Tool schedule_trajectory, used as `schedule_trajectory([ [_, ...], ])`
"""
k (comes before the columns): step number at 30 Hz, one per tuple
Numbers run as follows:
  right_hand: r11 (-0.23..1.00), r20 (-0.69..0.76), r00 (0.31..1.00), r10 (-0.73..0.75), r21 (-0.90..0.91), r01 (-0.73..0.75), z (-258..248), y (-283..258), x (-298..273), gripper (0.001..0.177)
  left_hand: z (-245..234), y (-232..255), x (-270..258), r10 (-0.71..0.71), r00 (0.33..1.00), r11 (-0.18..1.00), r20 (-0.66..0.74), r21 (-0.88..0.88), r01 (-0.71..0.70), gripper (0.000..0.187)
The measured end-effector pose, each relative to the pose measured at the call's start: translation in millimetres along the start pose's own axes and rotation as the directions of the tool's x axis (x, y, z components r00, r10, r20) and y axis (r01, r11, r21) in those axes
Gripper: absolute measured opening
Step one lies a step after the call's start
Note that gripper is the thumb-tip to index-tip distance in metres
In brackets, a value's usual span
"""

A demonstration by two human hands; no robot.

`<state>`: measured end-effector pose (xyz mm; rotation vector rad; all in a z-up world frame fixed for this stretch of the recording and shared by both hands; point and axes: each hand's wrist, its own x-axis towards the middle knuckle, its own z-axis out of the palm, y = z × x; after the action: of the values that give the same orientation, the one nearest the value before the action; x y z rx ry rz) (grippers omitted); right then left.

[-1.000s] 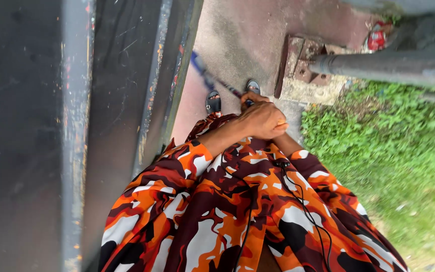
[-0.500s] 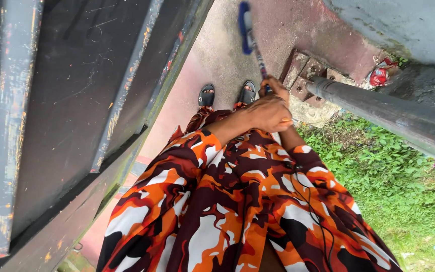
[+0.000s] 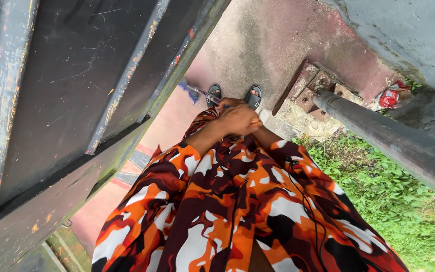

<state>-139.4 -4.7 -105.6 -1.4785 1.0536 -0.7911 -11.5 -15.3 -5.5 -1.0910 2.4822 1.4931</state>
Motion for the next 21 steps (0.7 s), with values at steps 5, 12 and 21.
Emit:
schedule_trajectory([
  [5,0.990,0.157,0.987,0.034,0.133,-0.055,34.0,20.3,5.6,0.017,-8.5,-14.2,-17.5,-0.089,0.994,0.996,0.067,-0.021,0.091,0.038],
  [12,0.986,-0.092,0.992,-0.087,0.137,0.099,-45.6,9.2,4.0,0.020,11.1,22.0,64.9,0.229,0.973,0.973,0.024,0.001,-0.229,0.024],
  [21,0.712,-0.253,0.722,0.644,0.544,-0.444,-79.0,-37.0,-32.5,0.021,12.7,70.0,61.5,0.440,0.895,0.897,-0.070,0.065,-0.436,0.028],
])
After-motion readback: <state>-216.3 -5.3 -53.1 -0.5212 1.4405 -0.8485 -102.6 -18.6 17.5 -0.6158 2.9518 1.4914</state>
